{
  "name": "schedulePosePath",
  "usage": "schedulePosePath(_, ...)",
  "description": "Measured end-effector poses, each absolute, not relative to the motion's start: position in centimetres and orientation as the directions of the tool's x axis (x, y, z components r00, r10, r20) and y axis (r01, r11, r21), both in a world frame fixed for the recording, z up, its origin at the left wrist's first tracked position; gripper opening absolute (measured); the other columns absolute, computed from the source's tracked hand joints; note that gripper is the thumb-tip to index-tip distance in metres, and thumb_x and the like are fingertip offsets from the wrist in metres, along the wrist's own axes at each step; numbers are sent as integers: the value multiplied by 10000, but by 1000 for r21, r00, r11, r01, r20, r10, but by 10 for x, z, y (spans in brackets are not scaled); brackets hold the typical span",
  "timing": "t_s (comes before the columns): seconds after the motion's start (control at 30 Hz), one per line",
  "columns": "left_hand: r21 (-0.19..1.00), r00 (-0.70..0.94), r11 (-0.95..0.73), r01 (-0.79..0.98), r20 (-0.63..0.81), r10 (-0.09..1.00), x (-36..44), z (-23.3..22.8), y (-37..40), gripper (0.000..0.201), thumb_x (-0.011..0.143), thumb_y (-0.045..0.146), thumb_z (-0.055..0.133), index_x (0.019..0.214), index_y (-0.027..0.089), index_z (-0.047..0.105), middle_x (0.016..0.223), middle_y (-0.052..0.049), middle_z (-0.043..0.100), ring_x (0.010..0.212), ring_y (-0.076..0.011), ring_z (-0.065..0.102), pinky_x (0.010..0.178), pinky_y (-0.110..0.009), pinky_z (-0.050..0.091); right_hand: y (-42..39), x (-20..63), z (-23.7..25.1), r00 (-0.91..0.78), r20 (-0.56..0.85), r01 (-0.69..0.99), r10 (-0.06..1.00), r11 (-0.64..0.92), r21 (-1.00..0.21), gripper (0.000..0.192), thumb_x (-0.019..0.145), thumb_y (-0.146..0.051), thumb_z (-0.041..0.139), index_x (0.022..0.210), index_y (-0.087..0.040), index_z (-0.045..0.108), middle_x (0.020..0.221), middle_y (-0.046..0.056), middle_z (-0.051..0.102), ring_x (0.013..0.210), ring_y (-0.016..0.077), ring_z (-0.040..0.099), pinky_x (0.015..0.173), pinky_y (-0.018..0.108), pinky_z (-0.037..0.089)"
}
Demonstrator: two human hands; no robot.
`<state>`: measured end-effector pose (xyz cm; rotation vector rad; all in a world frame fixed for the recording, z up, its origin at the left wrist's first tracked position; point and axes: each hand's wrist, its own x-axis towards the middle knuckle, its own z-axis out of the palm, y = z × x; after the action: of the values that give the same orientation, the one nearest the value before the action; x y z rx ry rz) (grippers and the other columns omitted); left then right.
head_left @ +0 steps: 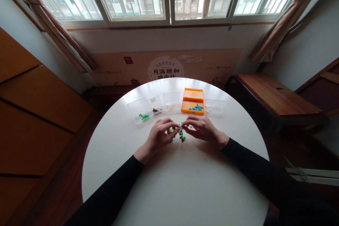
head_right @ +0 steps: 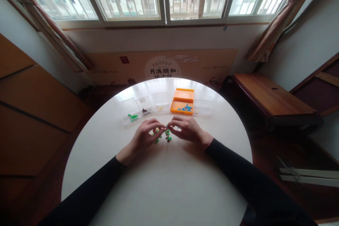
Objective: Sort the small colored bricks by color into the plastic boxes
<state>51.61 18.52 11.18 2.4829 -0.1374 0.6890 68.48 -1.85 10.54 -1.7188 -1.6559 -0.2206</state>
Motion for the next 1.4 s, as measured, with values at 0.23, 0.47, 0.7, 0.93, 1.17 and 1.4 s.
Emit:
schedulePosePath(0.23, 446, 862, -888, -115, 488, 134, 515, 112, 195, 149, 1049, 313, 728, 1160, 251, 807, 1084, -43, 787, 888, -191, 738, 957, -398, 529, -22, 713, 101, 583, 632, 810, 510, -306, -500, 181, 1065, -339, 666, 1019, -234, 807, 947, 41, 771, 652, 153, 622, 651, 298, 469)
schedulePosePath(0.47, 437, 884, -896, -84, 448, 135, 516, 110, 196, 142, 1044, 305, 716, 1148, 240, 787, 1118, -50, 769, 882, -191, 724, 945, -392, 520, -24, 735, 90, 723, 533, 691, 440, -466, -553, 177, 1004, -351, 699, 1037, -244, 835, 884, 39, 782, 703, 206, 666, 656, 321, 445)
schedulePosePath(0.7, 453, 885, -885, -112, 450, 118, 516, 109, 198, 146, 1044, 293, 722, 1165, 247, 789, 1091, -50, 759, 912, -202, 711, 917, -375, 536, -25, 732, 90, 717, 503, 695, 482, -449, -561, 188, 1011, -327, 687, 1085, -251, 842, 1000, 57, 823, 717, 204, 676, 672, 324, 465)
schedulePosePath(0.93, 414, 884, -897, -156, 463, 60, 515, 106, 203, 150, 1057, 315, 716, 1175, 248, 779, 1070, -47, 762, 906, -204, 712, 920, -372, 556, -31, 719, 101, 471, 462, 831, 752, -201, -520, 91, 963, -205, 690, 936, -225, 775, 837, 16, 750, 715, 166, 647, 692, 289, 449)
schedulePosePath(1.17, 380, 889, -910, -168, 457, 27, 513, 110, 204, 135, 1058, 308, 709, 1151, 245, 783, 1081, -49, 769, 860, -192, 709, 849, -360, 550, -42, 713, 112, 320, 363, 859, 875, -107, -500, 113, 874, -131, 736, 922, -234, 742, 868, -22, 730, 682, 124, 585, 679, 267, 405)
schedulePosePath(1.4, 350, 877, -920, -174, 479, 16, 513, 111, 205, 115, 1051, 289, 723, 1135, 241, 785, 1059, -39, 769, 863, -187, 714, 840, -353, 539, -44, 708, 118, 260, 342, 855, 903, -50, -517, 90, 946, -163, 742, 908, -229, 790, 864, 2, 720, 708, 137, 599, 686, 278, 419)
